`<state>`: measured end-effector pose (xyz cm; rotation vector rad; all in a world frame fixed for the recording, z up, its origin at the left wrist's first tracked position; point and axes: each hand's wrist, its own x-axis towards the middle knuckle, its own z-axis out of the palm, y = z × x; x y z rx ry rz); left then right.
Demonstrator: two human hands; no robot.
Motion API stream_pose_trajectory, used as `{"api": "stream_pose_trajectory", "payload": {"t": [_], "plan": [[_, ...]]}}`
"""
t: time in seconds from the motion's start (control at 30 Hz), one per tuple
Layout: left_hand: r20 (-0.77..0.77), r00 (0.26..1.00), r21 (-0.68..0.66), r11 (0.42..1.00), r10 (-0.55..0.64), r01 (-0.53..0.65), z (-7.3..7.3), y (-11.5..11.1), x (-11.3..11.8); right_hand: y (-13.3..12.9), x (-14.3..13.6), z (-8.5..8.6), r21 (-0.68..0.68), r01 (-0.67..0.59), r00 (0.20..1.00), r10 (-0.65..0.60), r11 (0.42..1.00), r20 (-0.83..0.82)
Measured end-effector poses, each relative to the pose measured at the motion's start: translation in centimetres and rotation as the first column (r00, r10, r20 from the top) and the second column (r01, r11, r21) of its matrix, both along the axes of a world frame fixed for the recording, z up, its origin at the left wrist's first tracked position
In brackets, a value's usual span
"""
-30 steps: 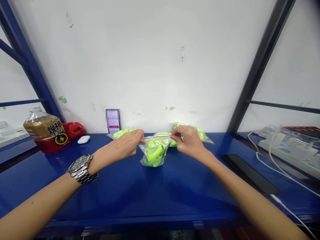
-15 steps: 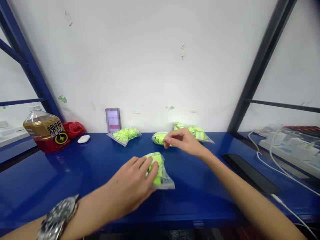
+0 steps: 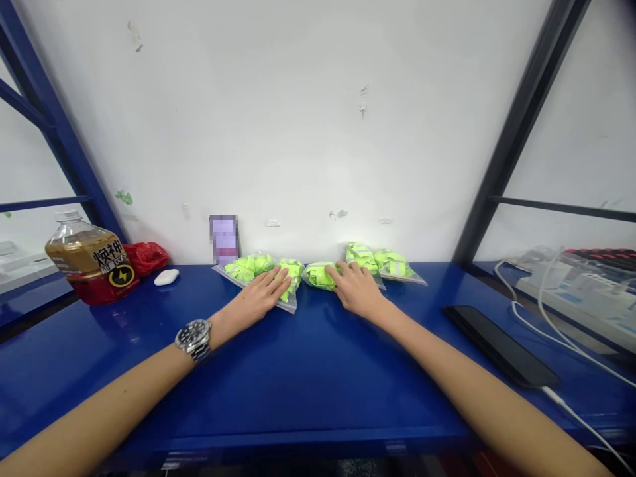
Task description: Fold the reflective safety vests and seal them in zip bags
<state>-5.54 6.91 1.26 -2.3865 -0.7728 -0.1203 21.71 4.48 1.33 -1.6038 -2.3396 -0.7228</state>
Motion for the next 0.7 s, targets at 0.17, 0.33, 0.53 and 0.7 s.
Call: {"api": "stream_pose_trajectory", "payload": {"t": [0.17,0.33,0.53,0.7], "plan": [[0.117,0.991,-0.068,0.996,0.067,-0.059,0.7,4.0,-1.2,0.0,0.3,-0.3,-0.035,-0.012,1.000,0.012,0.999,-0.016],[0.161,0.945,-0.135,0.955,0.285,-0.265,-0.5,5.9,-0.3,0.1,0.7,-0.6,-0.084,0.070,0.997,-0.072,0.994,-0.021],[0.205,0.912,-0.173,0.931,0.354,-0.322,-1.2,5.9,1.2,-0.6,0.3,0.1,-0.144,0.113,0.989,-0.124,0.983,-0.076],[0.273,0.936,-0.060,0.975,0.221,-0.213,0.2,3.8,3.1,-2.8,-2.0,1.4,0.071,-0.051,0.983,0.063,0.996,-0.170]]}}
